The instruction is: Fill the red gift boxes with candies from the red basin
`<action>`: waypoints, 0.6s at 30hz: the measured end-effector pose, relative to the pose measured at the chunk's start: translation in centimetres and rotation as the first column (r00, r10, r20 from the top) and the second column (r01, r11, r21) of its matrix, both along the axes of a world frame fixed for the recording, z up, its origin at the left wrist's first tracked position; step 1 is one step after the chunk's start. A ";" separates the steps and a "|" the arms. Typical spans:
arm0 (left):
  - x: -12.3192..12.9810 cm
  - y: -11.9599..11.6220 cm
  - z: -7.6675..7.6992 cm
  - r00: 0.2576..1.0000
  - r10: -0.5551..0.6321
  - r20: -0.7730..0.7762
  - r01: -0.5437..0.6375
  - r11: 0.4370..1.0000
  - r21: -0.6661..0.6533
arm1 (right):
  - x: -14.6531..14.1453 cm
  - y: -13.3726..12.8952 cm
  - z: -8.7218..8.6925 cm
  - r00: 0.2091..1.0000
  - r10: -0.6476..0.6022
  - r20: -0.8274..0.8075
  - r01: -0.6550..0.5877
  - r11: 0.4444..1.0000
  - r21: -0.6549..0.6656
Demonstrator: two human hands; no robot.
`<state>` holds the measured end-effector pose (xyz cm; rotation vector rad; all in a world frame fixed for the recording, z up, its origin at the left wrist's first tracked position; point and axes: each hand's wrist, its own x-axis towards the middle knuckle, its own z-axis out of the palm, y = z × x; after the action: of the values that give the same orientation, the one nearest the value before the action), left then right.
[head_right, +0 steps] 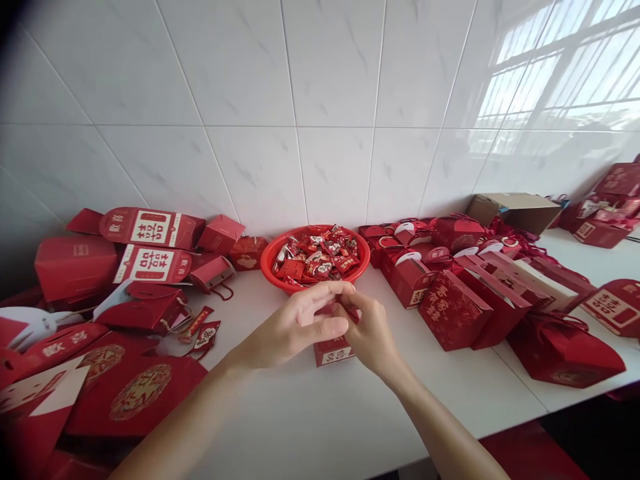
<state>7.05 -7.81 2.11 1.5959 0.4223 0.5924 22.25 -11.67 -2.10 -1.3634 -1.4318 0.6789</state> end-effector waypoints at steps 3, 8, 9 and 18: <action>0.2 -0.4 -0.7 0.995 0.050 0.084 -0.055 0.997 0.058 | 0.5 -0.3 0.0 0.995 -0.081 -0.056 0.085 0.994 0.071; -0.2 0.0 -2.0 0.962 0.252 0.109 -0.264 0.957 0.118 | 3.5 -0.6 1.8 0.980 -0.181 -0.083 0.192 0.969 0.155; -0.2 0.4 -2.5 0.958 0.269 0.098 -0.280 0.953 0.120 | 4.4 -0.7 2.7 0.975 -0.197 -0.101 0.213 0.960 0.179; 1.0 3.0 -12.8 0.960 0.243 -0.140 -0.248 0.969 -0.016 | 15.2 2.0 14.4 0.697 -0.715 -0.051 0.692 0.653 0.306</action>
<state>8.01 -4.76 -10.68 1.5684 0.7381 0.6611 37.42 -9.64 12.26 -1.5486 -0.8734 -0.1158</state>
